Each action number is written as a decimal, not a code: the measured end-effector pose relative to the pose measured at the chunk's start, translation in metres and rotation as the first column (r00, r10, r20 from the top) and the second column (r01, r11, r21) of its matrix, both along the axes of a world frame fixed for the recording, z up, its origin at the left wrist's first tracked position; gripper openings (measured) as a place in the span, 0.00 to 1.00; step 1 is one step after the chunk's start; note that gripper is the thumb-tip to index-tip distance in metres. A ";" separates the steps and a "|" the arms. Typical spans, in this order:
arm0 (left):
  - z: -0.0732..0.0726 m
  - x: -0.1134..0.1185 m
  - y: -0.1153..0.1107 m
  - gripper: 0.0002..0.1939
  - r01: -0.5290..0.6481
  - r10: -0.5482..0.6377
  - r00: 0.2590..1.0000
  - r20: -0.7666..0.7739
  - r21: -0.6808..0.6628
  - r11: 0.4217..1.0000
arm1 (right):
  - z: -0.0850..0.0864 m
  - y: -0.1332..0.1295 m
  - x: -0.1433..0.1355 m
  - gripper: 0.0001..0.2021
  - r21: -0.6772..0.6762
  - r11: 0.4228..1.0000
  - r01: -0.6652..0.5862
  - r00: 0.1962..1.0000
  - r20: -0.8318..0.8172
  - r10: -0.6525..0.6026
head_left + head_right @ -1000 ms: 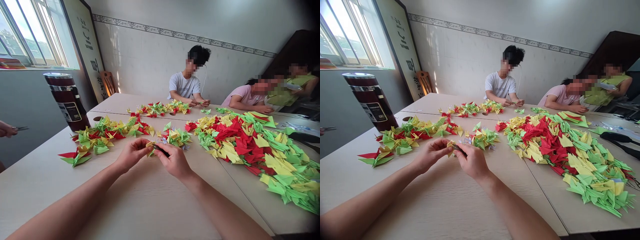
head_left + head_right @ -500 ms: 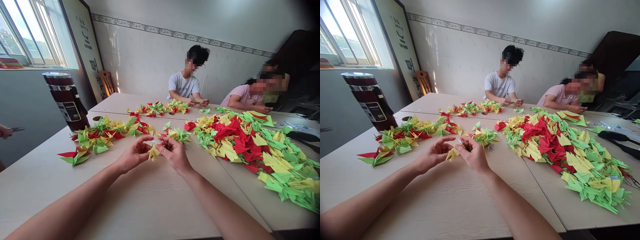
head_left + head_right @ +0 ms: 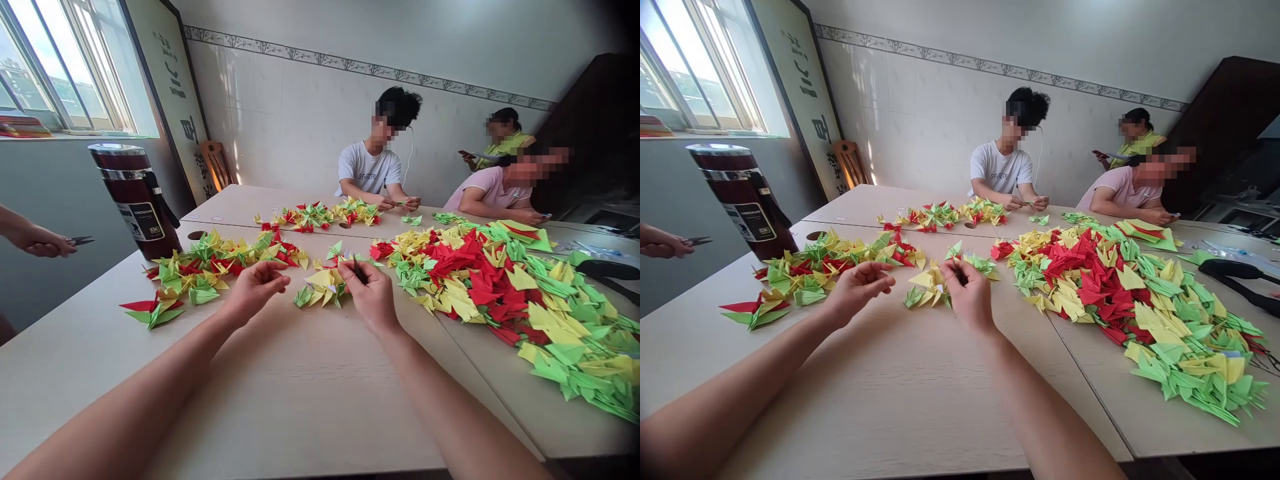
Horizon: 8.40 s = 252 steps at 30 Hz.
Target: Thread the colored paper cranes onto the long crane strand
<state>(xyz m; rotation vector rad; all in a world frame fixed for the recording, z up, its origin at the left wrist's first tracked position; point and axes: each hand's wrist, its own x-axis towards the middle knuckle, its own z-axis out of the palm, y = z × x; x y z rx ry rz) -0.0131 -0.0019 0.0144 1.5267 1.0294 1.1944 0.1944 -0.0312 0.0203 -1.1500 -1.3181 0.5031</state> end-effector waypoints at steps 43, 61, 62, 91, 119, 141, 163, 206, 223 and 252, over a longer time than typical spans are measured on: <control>-0.005 0.019 -0.013 0.12 0.007 0.100 0.975 -0.197 0.479 0.878 | -0.003 -0.015 -0.014 0.13 0.139 0.979 -0.146 0.842 0.537 0.049; 0.006 0.024 -0.015 0.11 0.126 0.159 0.793 0.588 -0.414 0.901 | 0.004 -0.020 -0.020 0.14 0.137 0.983 -0.125 0.922 0.383 0.064; 0.008 0.025 -0.017 0.10 0.145 0.195 0.752 0.629 -0.448 0.882 | 0.004 -0.021 -0.021 0.14 0.122 0.984 -0.131 0.922 0.379 0.076; 0.005 0.033 -0.028 0.14 0.182 0.149 0.794 0.589 -0.464 0.867 | -0.004 -0.018 -0.023 0.13 -0.030 0.975 -0.219 0.941 0.256 0.219; -0.007 0.030 -0.022 0.13 0.200 -0.183 0.974 0.132 -0.131 0.971 | -0.002 -0.015 -0.015 0.05 0.123 0.942 -0.313 0.865 0.447 0.229; -0.008 -0.050 0.047 0.21 -0.395 0.640 0.329 -0.695 0.514 0.762 | -0.010 -0.003 -0.004 0.09 0.142 0.978 -0.155 0.877 0.476 0.070; 0.006 0.014 -0.016 0.16 0.059 0.224 0.898 -0.379 0.608 0.792 | -0.005 -0.017 -0.013 0.16 0.100 0.973 -0.207 0.751 0.654 0.092; 0.009 0.031 -0.020 0.12 0.077 0.219 0.784 0.580 -0.442 0.894 | 0.000 -0.028 -0.021 0.11 0.076 0.960 -0.271 0.814 0.550 0.186; 0.006 0.034 -0.024 0.07 0.214 0.078 0.796 0.601 -0.399 0.892 | -0.007 -0.019 -0.017 0.11 0.066 0.992 -0.107 0.761 0.648 0.039; 0.002 0.030 -0.027 0.12 0.319 -0.283 0.934 0.218 -0.154 0.935 | 0.000 -0.013 -0.015 0.04 0.108 0.977 -0.182 0.921 0.368 0.131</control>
